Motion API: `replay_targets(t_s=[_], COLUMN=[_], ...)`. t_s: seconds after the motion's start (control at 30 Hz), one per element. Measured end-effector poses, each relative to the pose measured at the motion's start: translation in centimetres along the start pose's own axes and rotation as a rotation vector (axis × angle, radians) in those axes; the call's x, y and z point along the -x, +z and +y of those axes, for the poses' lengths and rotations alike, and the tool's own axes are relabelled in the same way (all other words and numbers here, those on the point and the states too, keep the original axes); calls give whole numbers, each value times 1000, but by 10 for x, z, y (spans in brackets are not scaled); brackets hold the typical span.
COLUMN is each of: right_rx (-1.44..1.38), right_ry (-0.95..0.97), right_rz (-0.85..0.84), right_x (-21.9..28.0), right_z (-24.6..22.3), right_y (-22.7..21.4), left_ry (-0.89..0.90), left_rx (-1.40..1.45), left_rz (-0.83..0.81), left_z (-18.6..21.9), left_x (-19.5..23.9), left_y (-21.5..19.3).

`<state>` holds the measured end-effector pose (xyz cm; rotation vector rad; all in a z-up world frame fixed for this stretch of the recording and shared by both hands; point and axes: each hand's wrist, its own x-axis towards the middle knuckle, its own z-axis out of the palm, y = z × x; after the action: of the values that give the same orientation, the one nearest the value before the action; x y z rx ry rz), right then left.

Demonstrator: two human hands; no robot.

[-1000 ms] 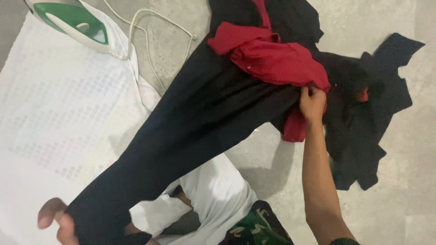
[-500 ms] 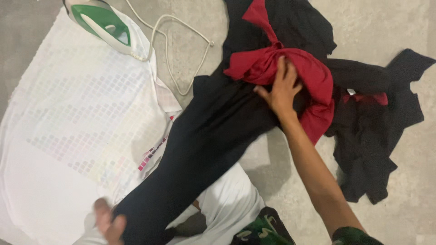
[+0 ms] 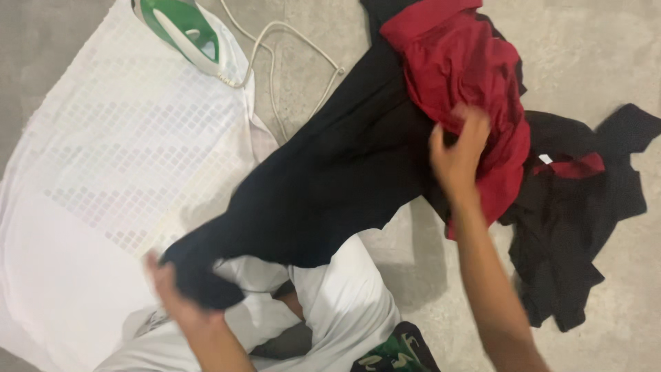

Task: The person irons a black t-shirt laid out on a white cloth on the floor. They use a green and white iron to smooth the fabric, then fold the shirt and place it aside. The person then picks up another black t-shirt from a pile and begins ironing it.

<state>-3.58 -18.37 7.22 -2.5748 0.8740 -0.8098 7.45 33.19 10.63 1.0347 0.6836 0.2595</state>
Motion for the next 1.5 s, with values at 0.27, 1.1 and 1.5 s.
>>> replay_targets(t_s=[0.27, 1.1, 1.5], right_rx=[-99, -1322, -1065], right_ry=[743, 640, 625], right_rz=[-713, 68, -122], right_x=[168, 18, 7], right_z=[-19, -118, -182], right_y=[29, -87, 3], left_ry=[277, 38, -85], left_rx=[-1900, -641, -723], left_rz=[-553, -1269, -816], left_z=[-40, -1, -24], left_x=[29, 121, 68], left_y=[52, 72, 38])
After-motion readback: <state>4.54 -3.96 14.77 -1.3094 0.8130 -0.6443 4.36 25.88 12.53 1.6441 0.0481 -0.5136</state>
